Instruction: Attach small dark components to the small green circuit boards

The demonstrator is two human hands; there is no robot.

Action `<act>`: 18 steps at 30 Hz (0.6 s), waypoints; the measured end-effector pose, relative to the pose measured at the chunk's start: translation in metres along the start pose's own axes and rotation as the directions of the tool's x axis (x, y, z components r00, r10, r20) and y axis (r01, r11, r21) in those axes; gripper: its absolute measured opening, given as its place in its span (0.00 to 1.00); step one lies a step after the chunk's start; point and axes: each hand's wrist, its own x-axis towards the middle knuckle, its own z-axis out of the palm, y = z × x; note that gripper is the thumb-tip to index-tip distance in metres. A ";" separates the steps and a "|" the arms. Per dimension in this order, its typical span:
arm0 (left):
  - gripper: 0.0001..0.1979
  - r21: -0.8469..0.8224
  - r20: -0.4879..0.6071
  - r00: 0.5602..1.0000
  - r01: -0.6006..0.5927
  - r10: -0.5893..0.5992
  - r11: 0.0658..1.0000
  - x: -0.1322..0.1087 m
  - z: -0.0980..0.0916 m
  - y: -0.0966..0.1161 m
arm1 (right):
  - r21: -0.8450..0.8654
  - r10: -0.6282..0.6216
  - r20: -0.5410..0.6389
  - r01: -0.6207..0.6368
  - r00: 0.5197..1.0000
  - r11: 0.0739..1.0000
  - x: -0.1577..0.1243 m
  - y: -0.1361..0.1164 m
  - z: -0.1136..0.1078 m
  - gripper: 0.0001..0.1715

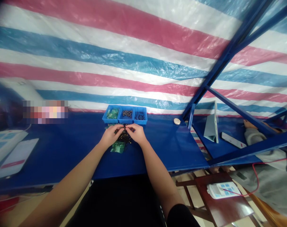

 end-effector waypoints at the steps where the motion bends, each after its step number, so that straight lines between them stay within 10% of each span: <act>1: 0.15 -0.001 -0.002 1.000 0.003 -0.003 1.000 0.000 0.000 0.000 | 0.000 0.007 -0.006 -0.007 1.000 1.000 0.000 0.000 0.000 0.10; 18: 0.14 0.004 -0.023 0.999 -0.025 0.026 1.000 0.001 -0.003 0.004 | 0.004 -0.008 0.011 0.008 1.000 1.000 0.000 0.003 0.002 0.11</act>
